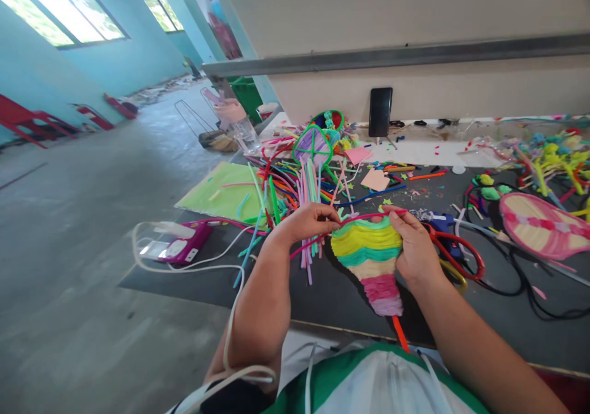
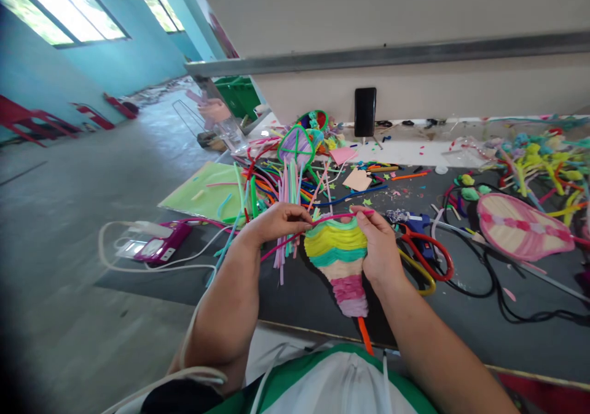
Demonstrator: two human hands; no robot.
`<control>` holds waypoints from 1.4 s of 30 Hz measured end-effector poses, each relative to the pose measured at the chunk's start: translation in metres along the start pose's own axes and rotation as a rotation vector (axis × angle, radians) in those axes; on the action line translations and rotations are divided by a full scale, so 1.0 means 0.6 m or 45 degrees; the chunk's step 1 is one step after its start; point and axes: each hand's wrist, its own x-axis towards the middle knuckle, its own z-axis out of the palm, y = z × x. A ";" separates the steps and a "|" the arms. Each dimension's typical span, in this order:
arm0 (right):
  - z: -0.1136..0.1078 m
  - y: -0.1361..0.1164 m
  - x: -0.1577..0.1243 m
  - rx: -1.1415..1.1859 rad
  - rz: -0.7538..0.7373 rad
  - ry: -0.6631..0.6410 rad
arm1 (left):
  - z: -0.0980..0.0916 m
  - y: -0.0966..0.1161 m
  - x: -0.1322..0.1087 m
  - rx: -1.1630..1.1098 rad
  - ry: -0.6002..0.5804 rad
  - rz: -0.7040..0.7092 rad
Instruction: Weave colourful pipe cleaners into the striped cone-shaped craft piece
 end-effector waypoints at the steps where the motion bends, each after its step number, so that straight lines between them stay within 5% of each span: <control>1: 0.001 -0.001 -0.001 0.006 -0.002 -0.006 | -0.001 0.000 0.000 0.009 0.041 0.015; 10: 0.003 -0.020 -0.008 0.059 -0.034 0.004 | -0.063 0.016 -0.070 0.068 0.677 0.016; 16: 0.007 -0.027 -0.015 0.087 -0.006 -0.006 | -0.075 0.079 -0.196 0.490 0.725 -0.125; 20: 0.015 -0.026 -0.027 0.100 0.018 -0.069 | -0.055 0.086 -0.237 0.644 0.703 -0.174; 29: 0.014 -0.020 -0.032 0.130 -0.018 -0.130 | -0.023 0.089 -0.253 0.599 0.852 -0.222; 34: 0.013 -0.020 -0.031 0.125 -0.023 -0.155 | -0.016 0.080 -0.251 0.593 0.783 -0.237; 42: 0.019 -0.014 -0.036 0.141 0.035 -0.214 | 0.039 0.066 -0.188 0.447 0.835 -0.186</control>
